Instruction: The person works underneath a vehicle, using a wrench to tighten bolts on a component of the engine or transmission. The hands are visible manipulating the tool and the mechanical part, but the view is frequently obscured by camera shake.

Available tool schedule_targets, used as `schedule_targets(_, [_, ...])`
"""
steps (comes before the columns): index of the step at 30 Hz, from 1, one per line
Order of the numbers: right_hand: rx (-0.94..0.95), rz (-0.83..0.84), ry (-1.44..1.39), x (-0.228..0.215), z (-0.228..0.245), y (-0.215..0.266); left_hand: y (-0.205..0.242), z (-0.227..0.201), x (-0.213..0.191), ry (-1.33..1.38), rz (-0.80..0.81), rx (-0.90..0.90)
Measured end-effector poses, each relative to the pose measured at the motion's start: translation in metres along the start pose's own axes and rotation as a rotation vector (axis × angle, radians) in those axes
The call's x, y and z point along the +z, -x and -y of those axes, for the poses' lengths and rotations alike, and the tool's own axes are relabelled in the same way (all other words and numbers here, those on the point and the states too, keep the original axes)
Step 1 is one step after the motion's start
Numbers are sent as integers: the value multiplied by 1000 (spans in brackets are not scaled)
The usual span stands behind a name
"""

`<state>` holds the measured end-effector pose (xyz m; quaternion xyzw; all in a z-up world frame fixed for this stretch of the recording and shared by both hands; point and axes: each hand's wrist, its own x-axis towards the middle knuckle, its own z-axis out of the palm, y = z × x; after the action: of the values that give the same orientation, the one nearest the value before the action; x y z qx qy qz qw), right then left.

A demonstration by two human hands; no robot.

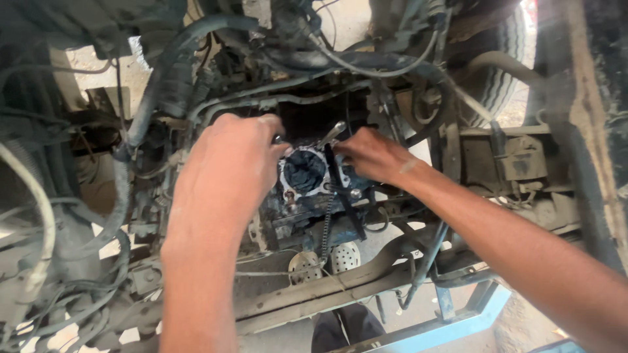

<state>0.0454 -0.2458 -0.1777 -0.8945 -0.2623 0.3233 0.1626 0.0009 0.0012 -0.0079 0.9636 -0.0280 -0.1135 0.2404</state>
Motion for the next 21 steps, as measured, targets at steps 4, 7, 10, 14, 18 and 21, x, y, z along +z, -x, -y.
schedule_targets(4, [-113, -34, 20, 9, -14, -1, 1, 2, 2, 9, -11, 14])
schedule_targets(7, [-188, -30, -2, 18, -31, -7, 2, 1, 1, 21, -18, 13])
schedule_targets(10, [-171, 56, 102, 29, -52, -13, 1, -1, 0, 12, 25, -44])
schedule_targets(14, [-46, 156, 120, 33, -58, -6, -1, -3, -4, -22, 37, -36])
schedule_targets(18, [67, 94, 72, -9, -36, -9, 0, 2, 0, -5, -4, 8])
schedule_targets(21, [215, 109, 22, -26, -16, -5, 2, 4, 2, -3, 2, 8])
